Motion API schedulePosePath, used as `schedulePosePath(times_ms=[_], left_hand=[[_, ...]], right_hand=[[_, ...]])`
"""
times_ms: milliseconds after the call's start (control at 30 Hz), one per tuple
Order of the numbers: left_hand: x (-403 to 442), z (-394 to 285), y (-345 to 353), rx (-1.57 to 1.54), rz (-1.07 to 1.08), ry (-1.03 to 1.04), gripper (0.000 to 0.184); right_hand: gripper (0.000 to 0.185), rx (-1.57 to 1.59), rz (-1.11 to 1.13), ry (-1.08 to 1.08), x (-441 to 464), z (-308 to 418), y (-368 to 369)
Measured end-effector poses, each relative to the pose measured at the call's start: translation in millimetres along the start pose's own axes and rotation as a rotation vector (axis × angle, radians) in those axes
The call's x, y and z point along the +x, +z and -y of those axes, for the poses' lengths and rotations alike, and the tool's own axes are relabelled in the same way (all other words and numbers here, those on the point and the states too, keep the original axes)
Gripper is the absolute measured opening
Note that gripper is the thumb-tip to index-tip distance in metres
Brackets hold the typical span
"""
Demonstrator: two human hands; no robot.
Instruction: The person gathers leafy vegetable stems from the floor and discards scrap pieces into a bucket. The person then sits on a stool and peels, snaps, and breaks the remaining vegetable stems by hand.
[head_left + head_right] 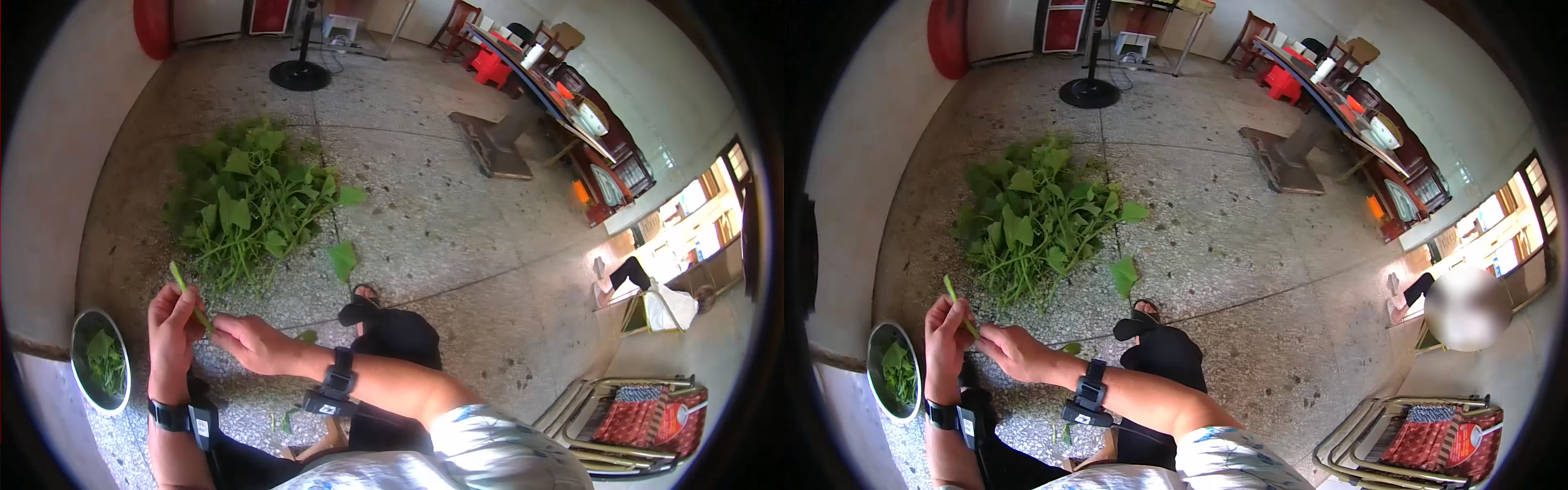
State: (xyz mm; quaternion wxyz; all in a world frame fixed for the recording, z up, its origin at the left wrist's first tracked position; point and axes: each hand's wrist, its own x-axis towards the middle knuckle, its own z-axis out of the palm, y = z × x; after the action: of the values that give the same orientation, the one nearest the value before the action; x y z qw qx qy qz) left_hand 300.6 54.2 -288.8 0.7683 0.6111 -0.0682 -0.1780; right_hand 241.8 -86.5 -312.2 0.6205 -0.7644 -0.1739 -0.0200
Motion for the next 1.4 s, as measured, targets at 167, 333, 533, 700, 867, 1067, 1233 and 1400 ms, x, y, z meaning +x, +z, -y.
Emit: schedulePosePath(times_ms=[167, 333, 533, 700, 867, 1067, 1233, 1400], left_hand=[[1.2, 8.2, -8.3, -0.185, 0.027, -0.148, 0.011], [6.8, 8.9, -13.8, -0.102, 0.100, -0.154, 0.015], [10.7, 15.9, -12.1, -0.044, 0.112, -0.163, 0.013], [12.5, 24.6, -1.0, -0.192, 0.030, -0.098, 0.015], [12.9, 29.8, 9.0, -0.251, 0.020, -0.142, 0.015], [9.8, 31.9, 8.5, 0.274, 0.064, 0.164, 0.009], [-0.1, 22.3, 21.5, 0.227, 0.188, 0.210, 0.012], [6.0, 27.9, 11.5, 0.291, 0.163, 0.215, 0.015]], right_hand=[[0.014, -0.041, 0.085, -0.051, 1.0, 13.6, -7.1], [0.014, -0.137, 0.039, -0.217, -0.8, 7.4, -10.8], [0.012, -0.229, -0.028, -0.152, -3.1, -0.7, -7.2], [0.013, -0.238, -0.157, -0.113, -1.4, 5.6, -11.1], [0.013, -0.203, -0.192, -0.124, 2.1, -0.5, -9.7], [0.013, -0.128, -0.178, -0.038, 4.9, 3.3, -21.6], [0.018, 0.294, -0.224, -0.005, 9.2, 7.6, -27.1], [0.018, 0.195, -0.164, 0.083, 8.6, -1.7, -36.4]])
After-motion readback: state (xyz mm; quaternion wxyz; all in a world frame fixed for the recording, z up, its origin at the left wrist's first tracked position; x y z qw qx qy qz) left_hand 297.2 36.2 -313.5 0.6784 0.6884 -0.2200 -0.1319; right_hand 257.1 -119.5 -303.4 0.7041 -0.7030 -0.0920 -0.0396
